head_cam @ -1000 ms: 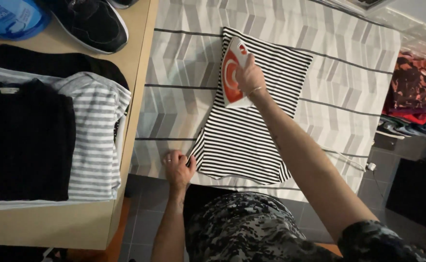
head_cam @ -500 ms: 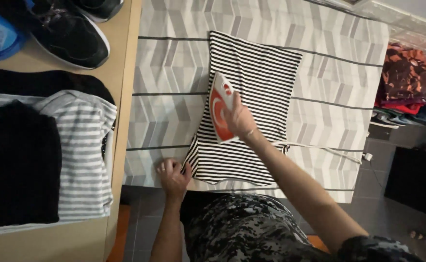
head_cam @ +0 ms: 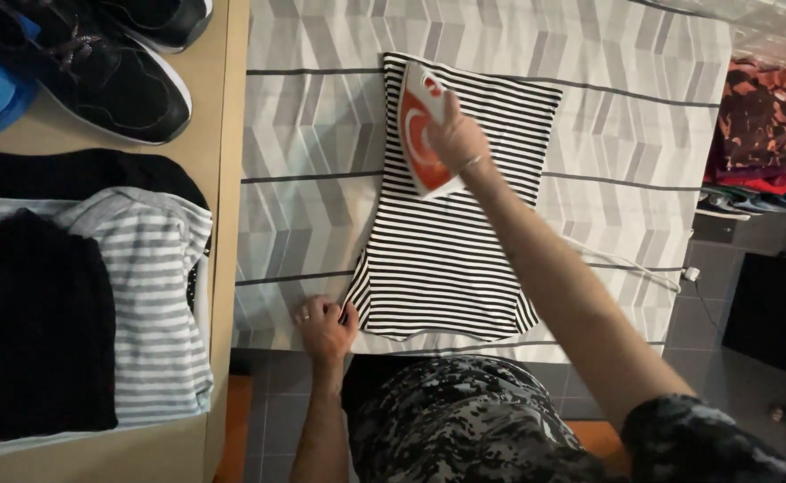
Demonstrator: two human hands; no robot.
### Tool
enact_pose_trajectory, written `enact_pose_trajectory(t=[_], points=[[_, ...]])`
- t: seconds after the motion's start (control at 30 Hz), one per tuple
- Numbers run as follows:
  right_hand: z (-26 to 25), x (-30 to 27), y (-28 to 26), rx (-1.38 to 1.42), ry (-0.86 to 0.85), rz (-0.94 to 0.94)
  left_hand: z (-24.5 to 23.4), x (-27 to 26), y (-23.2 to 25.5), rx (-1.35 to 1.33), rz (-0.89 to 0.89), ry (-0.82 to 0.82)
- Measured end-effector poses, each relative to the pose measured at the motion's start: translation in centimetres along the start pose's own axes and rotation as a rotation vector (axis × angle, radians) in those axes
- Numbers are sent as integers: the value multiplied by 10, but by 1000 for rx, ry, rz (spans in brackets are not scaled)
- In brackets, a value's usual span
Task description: A person irons a striped shirt on a flat surface, folds it, and then organizes clothes on hangers in a closet area.
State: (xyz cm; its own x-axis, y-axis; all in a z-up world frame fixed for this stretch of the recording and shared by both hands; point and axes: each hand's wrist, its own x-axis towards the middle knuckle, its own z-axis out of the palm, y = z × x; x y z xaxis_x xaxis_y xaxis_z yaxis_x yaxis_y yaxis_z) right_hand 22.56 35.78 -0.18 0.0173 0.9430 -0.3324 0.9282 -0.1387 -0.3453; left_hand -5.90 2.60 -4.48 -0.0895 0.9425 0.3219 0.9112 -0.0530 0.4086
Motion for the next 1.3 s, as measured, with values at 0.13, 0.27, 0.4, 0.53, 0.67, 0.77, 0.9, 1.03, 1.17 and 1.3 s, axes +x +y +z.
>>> enact_pose_trajectory(t=[0.13,0.27,0.4,0.53,0.67,0.77,0.9,1.03,1.17,1.3], points=[[-69,26,-15,-137,-86,-98,-12,5,6,-30,-11,-44],[-103,51,-3,-65,-144,-56,-13,5,7,-11,-29,-57],[-115,59,3,-104,-77,-4,-10,5,8,-35,-38,-51],[-124,20,-3,-170,7,-252,-10,2,6,6,-25,-52],[-102,-25,13,-155,-12,-233,-11,6,6,-24,-38,-68],[-20,-56,57,-65,105,-281,-32,24,17,-67,32,-15],[-29,-127,-5,68,36,-169,-23,16,14,-43,13,-39],[-28,-148,-26,175,-71,191,-15,9,11,-63,-22,-25],[-12,-138,-10,173,35,240,-11,9,10,-54,-16,-1],[-28,-106,-7,241,55,301,-16,15,14,-32,-17,-26]])
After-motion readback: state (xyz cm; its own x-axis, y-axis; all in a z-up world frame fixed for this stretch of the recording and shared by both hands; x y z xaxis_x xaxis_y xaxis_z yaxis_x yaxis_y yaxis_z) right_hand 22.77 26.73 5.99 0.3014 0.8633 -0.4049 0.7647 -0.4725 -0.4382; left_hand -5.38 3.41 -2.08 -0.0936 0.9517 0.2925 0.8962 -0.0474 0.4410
